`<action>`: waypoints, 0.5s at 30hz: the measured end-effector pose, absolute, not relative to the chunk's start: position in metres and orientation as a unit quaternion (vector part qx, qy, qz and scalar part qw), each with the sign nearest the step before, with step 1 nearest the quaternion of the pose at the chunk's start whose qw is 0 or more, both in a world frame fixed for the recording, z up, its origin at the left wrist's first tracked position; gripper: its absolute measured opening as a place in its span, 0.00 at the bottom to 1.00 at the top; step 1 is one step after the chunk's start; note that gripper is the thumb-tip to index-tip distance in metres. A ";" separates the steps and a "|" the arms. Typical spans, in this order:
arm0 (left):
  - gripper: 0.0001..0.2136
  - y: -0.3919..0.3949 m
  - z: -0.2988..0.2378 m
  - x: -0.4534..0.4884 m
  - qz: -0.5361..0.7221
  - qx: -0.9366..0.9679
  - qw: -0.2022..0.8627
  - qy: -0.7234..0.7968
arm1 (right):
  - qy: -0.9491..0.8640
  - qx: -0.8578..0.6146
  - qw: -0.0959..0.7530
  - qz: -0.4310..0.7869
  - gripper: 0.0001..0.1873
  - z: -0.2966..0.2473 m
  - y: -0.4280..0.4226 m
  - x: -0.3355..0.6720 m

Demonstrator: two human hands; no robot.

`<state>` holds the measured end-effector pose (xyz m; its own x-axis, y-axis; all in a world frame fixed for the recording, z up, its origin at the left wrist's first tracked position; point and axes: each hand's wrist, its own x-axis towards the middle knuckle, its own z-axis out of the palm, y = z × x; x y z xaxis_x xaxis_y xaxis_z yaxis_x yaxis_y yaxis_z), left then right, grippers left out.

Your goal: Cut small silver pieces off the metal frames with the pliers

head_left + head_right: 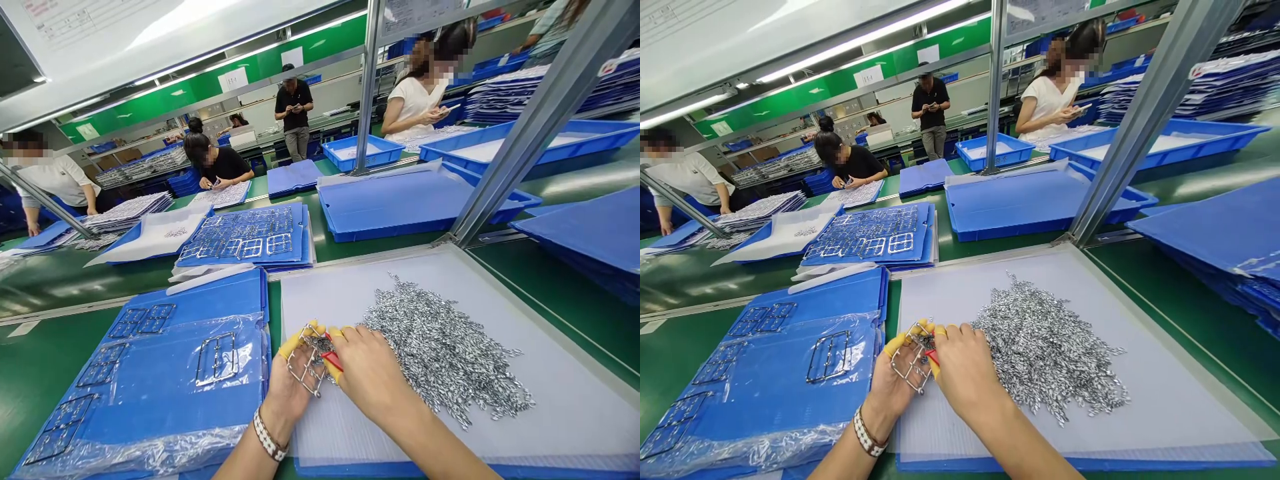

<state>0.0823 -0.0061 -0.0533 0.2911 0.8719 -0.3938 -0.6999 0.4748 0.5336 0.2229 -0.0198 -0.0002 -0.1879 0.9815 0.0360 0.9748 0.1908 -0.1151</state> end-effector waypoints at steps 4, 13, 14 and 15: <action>0.14 -0.007 -0.056 0.082 0.498 0.168 0.775 0.351 | -0.772 -0.631 0.050 0.047 0.10 -0.001 -0.020 0.225; 0.15 -0.010 -0.057 0.082 0.500 0.188 0.764 0.362 | -0.773 -0.633 0.031 0.027 0.06 -0.001 -0.021 0.224; 0.14 -0.009 -0.056 0.082 0.500 0.178 0.771 0.352 | -0.772 -0.634 0.032 0.026 0.06 -0.001 -0.023 0.225; 0.14 -0.008 -0.054 0.082 0.500 0.165 0.780 0.340 | -0.771 -0.635 0.035 0.024 0.06 -0.002 -0.025 0.226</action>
